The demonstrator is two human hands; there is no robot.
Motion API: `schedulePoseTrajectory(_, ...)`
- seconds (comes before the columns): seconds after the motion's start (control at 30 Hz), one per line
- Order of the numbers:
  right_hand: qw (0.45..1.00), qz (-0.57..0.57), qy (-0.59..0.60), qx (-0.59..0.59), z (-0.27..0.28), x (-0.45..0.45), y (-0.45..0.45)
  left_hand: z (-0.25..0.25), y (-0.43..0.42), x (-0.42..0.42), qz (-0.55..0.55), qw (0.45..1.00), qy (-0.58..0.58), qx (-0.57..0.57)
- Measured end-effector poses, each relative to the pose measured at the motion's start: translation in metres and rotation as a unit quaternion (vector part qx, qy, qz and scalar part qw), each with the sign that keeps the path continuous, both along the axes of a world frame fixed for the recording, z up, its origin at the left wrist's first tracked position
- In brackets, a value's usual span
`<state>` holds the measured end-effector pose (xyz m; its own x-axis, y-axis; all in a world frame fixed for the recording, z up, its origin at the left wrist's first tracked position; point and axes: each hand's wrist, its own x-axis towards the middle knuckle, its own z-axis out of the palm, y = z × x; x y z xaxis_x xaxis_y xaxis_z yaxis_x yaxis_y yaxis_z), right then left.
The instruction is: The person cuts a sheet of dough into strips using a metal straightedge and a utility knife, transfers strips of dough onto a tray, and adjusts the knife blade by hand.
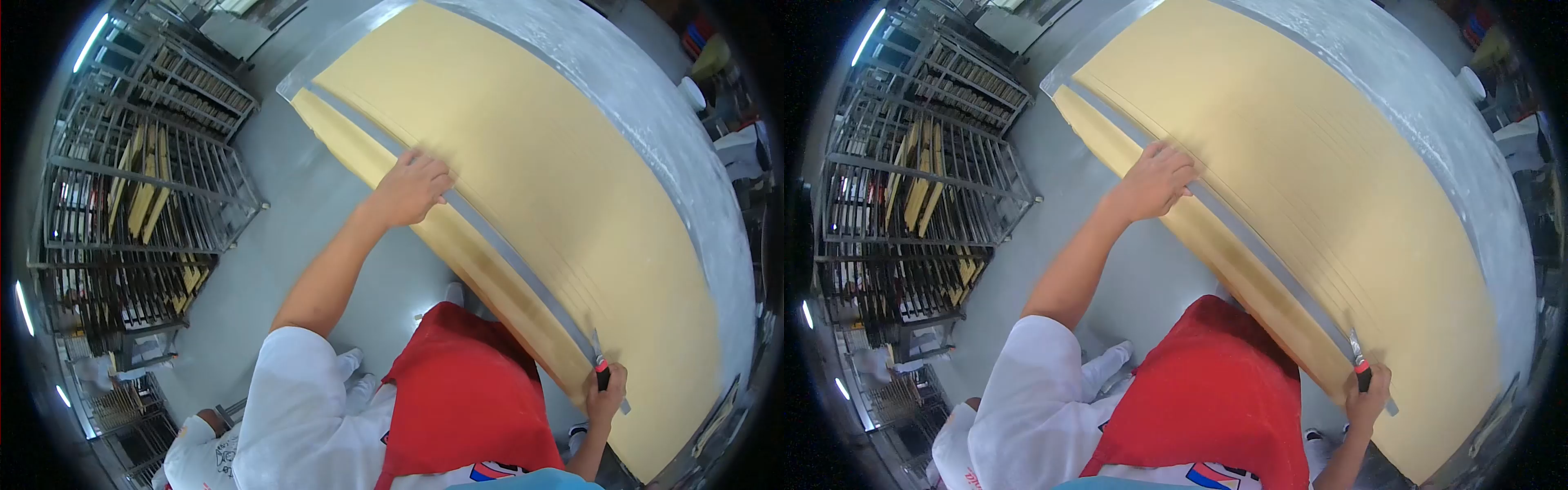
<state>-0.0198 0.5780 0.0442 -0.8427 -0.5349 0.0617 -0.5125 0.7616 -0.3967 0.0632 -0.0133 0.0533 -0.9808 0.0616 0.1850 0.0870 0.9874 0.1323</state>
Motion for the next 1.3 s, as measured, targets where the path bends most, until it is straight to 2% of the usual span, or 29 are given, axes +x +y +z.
schedulePoseTrajectory(0.2, 1.000, 0.005, -0.002, 0.023, -0.009, 0.001, 0.009, -0.015, -0.002, 0.002, -0.004, 0.999, 0.032, 0.030)
schedulePoseTrajectory(0.93, 0.999, -0.005, -0.013, 0.031, 0.002, 0.000, -0.007, -0.026, -0.004, 0.002, 0.009, 0.996, 0.036, 0.080)
schedulePoseTrajectory(1.03, 0.998, -0.007, -0.029, 0.050, -0.002, -0.006, 0.007, -0.035, -0.005, 0.012, 0.046, 0.988, 0.073, 0.126)
schedulePoseTrajectory(1.1, 0.997, 0.006, -0.031, 0.072, -0.008, -0.006, 0.021, -0.038, 0.002, 0.017, 0.174, 0.966, 0.169, 0.094)
schedulePoseTrajectory(1.13, 0.996, 0.019, -0.010, 0.088, -0.015, -0.008, 0.028, -0.046, -0.001, 0.019, 0.193, 0.964, 0.169, 0.066)
schedulePoseTrajectory(1.17, 0.993, 0.019, -0.052, 0.100, -0.030, -0.014, 0.041, -0.056, -0.005, 0.021, 0.202, 0.963, 0.169, 0.049)
schedulePoseTrajectory(1.2, 0.992, 0.037, -0.045, 0.116, -0.038, -0.015, 0.043, -0.056, -0.008, 0.022, 0.191, 0.969, 0.158, 0.011)
schedulePoseTrajectory(1.23, 0.988, 0.041, -0.079, 0.124, -0.035, -0.020, 0.036, -0.058, -0.012, 0.022, 0.171, 0.972, 0.157, 0.030)
schedulePoseTrajectory(1.27, 0.980, 0.025, -0.123, 0.157, -0.007, -0.023, 0.013, -0.046, -0.004, 0.019, 0.211, 0.971, 0.092, 0.062)
schedulePoseTrajectory(1.3, 0.974, 0.035, -0.127, 0.186, 0.010, -0.024, 0.002, -0.042, -0.001, 0.017, 0.231, 0.966, 0.096, 0.061)
